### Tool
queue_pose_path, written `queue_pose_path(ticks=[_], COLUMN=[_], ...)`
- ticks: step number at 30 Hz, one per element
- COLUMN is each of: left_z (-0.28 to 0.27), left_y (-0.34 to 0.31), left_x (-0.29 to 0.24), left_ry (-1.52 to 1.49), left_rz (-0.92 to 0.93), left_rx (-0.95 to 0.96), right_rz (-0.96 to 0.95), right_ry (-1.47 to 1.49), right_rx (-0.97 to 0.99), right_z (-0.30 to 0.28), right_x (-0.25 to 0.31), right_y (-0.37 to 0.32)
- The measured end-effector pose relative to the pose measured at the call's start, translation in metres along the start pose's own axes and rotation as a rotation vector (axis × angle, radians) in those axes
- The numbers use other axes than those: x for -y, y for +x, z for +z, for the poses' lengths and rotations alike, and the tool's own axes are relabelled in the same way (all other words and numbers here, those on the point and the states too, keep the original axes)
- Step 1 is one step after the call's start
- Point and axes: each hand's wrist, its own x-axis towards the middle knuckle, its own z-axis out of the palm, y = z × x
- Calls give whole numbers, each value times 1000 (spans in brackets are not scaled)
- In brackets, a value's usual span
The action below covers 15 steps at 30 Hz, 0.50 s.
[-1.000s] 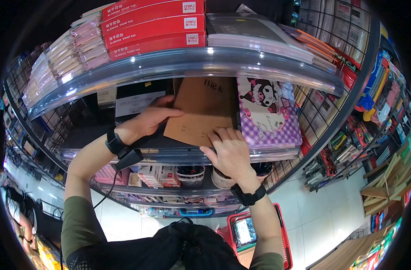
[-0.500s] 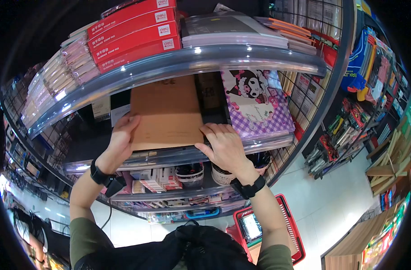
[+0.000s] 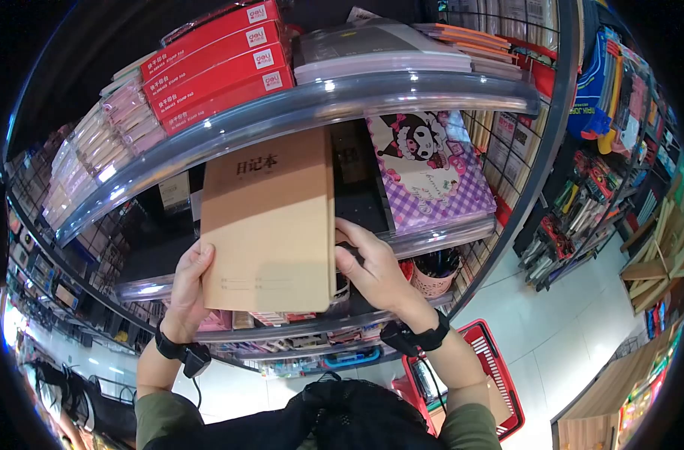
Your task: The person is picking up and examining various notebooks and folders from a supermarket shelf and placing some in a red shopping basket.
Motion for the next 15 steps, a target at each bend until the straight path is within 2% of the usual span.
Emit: queue_pose_path(ticks=[1, 2, 3, 5, 6, 9, 11, 13, 15], left_z=[9, 16, 19, 25, 30, 50, 57, 62, 67], left_y=[-3, -5, -5, -4, -5, -6, -3, 1, 5], left_x=[1, 1, 2, 4, 7, 11, 15, 18, 19], left_ry=[7, -12, -17, -26, -35, -74, -67, -18, -1], left_rz=[7, -6, -5, -100, -112, -181, -194, -152, -146], left_rx=[26, 47, 42, 178, 207, 271, 274, 334, 354], right_rz=[56, 163, 164, 240, 296, 306, 258, 429, 440], right_ry=[180, 240, 240, 583, 582, 395, 331, 489, 500], right_rx=[-15, 32, 40, -11, -68, -279, -278, -270, -262], right_z=[1, -7, -11, -19, -21, -33, -44, -50, -54], right_x=[4, 14, 12, 10, 14, 15, 12, 9, 10], right_y=[-1, -5, -10, -20, -25, -34, -43, -54, -62])
